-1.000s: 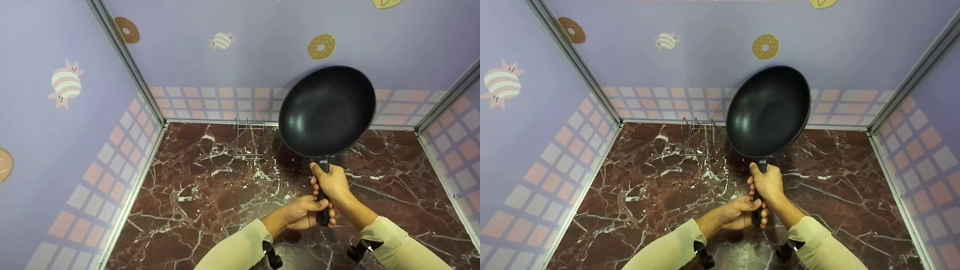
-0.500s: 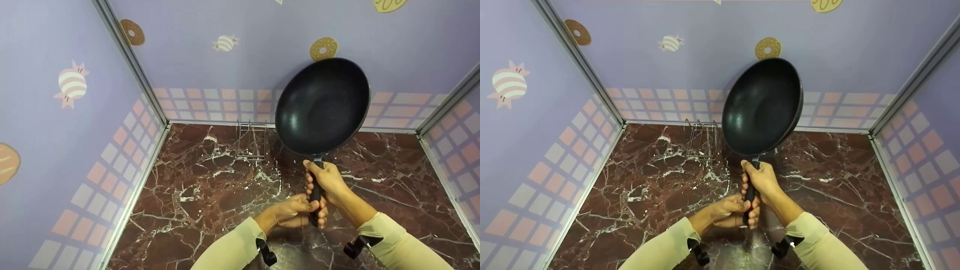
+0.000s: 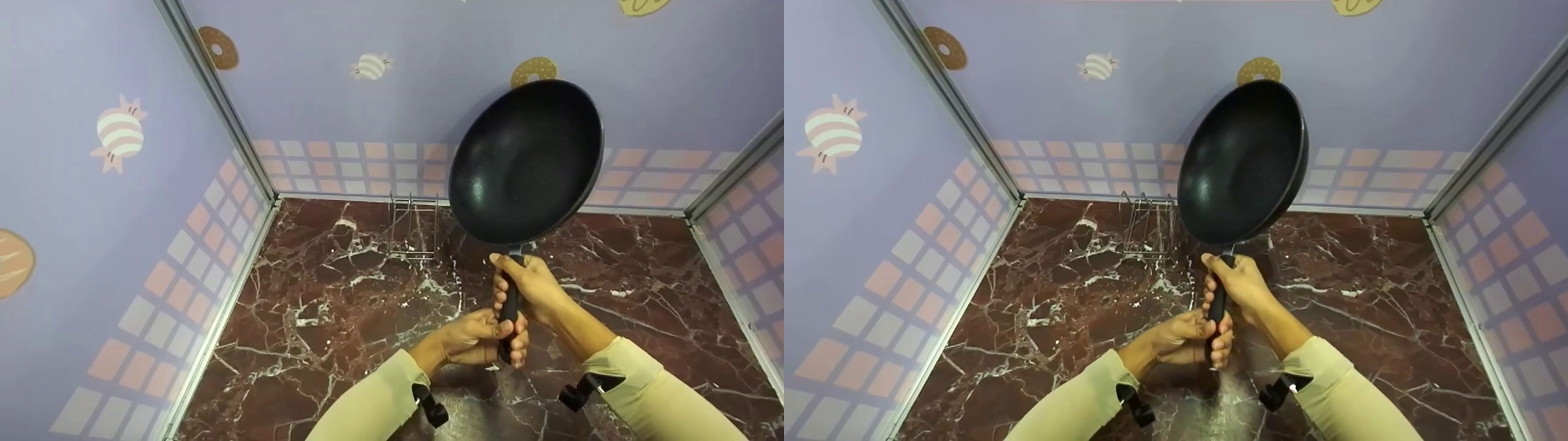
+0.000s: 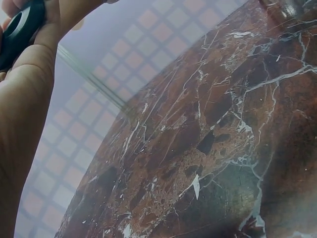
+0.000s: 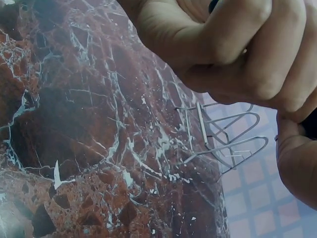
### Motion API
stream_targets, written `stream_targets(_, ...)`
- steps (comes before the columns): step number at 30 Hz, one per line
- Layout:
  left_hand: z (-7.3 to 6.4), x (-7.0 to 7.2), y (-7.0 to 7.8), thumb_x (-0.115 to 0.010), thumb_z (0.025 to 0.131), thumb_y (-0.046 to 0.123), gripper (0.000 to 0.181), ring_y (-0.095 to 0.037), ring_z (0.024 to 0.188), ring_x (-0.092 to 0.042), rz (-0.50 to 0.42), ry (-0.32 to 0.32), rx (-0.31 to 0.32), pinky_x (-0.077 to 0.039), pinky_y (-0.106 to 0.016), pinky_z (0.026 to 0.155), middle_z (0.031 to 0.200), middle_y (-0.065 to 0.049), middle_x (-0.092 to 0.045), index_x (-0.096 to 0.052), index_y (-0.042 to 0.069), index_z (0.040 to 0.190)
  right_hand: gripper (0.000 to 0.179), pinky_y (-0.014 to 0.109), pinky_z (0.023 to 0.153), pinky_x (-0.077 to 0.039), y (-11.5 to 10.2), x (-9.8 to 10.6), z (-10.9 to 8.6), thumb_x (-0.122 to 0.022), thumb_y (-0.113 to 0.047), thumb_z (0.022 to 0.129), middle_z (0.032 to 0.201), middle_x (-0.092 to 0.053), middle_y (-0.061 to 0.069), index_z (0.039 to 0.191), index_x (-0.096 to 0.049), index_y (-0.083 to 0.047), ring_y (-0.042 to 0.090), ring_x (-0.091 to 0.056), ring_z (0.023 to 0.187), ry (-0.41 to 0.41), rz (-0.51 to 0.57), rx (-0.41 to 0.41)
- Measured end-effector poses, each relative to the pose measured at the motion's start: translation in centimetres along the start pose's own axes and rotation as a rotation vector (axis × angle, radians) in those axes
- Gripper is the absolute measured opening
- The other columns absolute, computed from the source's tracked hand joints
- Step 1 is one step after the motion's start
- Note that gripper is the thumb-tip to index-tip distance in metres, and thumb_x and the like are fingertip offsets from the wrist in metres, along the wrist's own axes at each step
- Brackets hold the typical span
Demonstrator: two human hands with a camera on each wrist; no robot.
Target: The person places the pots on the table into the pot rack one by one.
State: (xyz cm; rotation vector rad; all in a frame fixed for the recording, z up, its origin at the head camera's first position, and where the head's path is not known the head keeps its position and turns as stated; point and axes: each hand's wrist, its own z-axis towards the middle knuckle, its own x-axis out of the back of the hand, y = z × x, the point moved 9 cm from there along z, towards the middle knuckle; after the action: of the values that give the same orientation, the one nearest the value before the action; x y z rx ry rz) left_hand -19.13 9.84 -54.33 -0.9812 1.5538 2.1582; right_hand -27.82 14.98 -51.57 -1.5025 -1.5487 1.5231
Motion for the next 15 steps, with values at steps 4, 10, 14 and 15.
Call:
stream_targets(4, -0.12, 0.09, 0.05, -0.075, 0.099, 0.040, 0.026, -0.012, 0.086, -0.066, -0.003, -0.003, 0.002, -0.059, -0.031, 0.090, 0.094, 0.006, -0.070, -0.064, 0.019, 0.109, 0.043, 0.030, 0.052, -0.060, 0.20, -0.03, 0.22, -0.062, -0.025, 0.114, 0.060, -0.056, -0.002, 0.074, -0.054, -0.012, 0.015, -0.060, 0.051, -0.009, -0.014, 0.000)
stream_targets(10, -0.23, 0.32, 0.36, -0.074, 0.099, 0.038, 0.025, -0.012, 0.086, -0.066, -0.004, -0.004, 0.002, -0.059, -0.030, 0.089, 0.094, 0.005, -0.069, -0.063, 0.018, 0.108, 0.043, 0.032, 0.051, -0.060, 0.22, -0.01, 0.57, -0.060, -0.023, 0.114, 0.059, -0.057, -0.002, 0.074, -0.054, -0.011, 0.016, -0.061, 0.049, 0.015, -0.031, 0.010)
stream_targets(14, -0.32, 0.41, 0.53, -0.072, 0.100, 0.037, 0.023, -0.012, 0.086, -0.066, -0.002, -0.005, 0.001, -0.060, -0.030, 0.090, 0.095, 0.005, -0.069, -0.063, 0.018, 0.109, 0.040, 0.031, 0.049, -0.060, 0.19, 0.09, 0.74, -0.059, -0.020, 0.113, 0.059, -0.056, -0.002, 0.074, -0.053, -0.010, 0.015, -0.060, 0.047, 0.050, -0.049, 0.028)
stream_targets(15, -0.35, 0.43, 0.54, -0.072, 0.100, 0.037, 0.023, -0.012, 0.086, -0.066, 0.000, -0.003, 0.001, -0.060, -0.030, 0.090, 0.095, 0.005, -0.069, -0.062, 0.018, 0.109, 0.040, 0.031, 0.049, -0.060, 0.20, 0.09, 0.76, -0.059, -0.019, 0.113, 0.058, -0.056, -0.002, 0.074, -0.053, -0.010, 0.015, -0.060, 0.047, 0.058, -0.058, 0.031)
